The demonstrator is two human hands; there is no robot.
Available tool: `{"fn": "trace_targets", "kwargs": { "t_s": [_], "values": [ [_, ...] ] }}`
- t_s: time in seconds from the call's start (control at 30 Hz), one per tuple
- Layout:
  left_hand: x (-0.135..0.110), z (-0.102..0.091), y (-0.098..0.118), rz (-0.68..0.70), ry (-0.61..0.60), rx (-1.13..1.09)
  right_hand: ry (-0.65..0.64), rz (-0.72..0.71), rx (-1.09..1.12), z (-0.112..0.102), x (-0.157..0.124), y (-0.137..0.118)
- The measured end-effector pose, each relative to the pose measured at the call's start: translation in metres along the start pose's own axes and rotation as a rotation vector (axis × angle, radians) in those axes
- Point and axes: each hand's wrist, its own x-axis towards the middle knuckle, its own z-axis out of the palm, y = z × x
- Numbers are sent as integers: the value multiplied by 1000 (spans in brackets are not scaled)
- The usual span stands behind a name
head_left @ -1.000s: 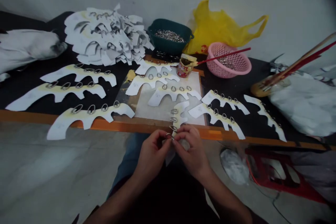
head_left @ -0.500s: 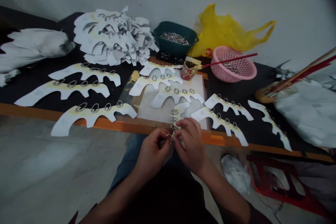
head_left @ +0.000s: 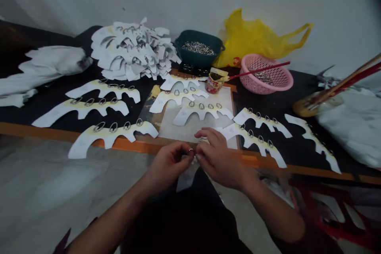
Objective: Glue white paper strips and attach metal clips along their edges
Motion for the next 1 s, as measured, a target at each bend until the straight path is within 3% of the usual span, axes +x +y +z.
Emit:
{"fn": "trace_targets", "kwargs": {
  "t_s": [0.07,0.13,0.27,0.33,0.43,0.57,0.67,0.73,0.9,1.0],
  "values": [
    [5,-7,9,26,-8,-39,18,-18,19,-7,9,-4],
    [8,-15,17,65,60,-81,52,17,66,-11,13,-9],
    [2,-22,27,280,405,112,217,172,136,-10,7,-15],
    [-3,-18,28,376,483,294,250,191,167,-8,2,-18],
    [-7,0,25,447,458,476,267,163,220,-3,-2,-23],
    [-6,22,12,562,568,587,326,174,241,9,-3,-29],
    [-5,25,7,658,633,593,381,208,257,15,-4,-31],
    [-6,21,8,650,611,548,381,228,287,14,-5,-32],
    [-10,4,21,420,331,316,278,233,458,2,-11,-30],
    [-11,0,26,442,284,306,245,261,534,-3,-16,-27]
  ]
}}
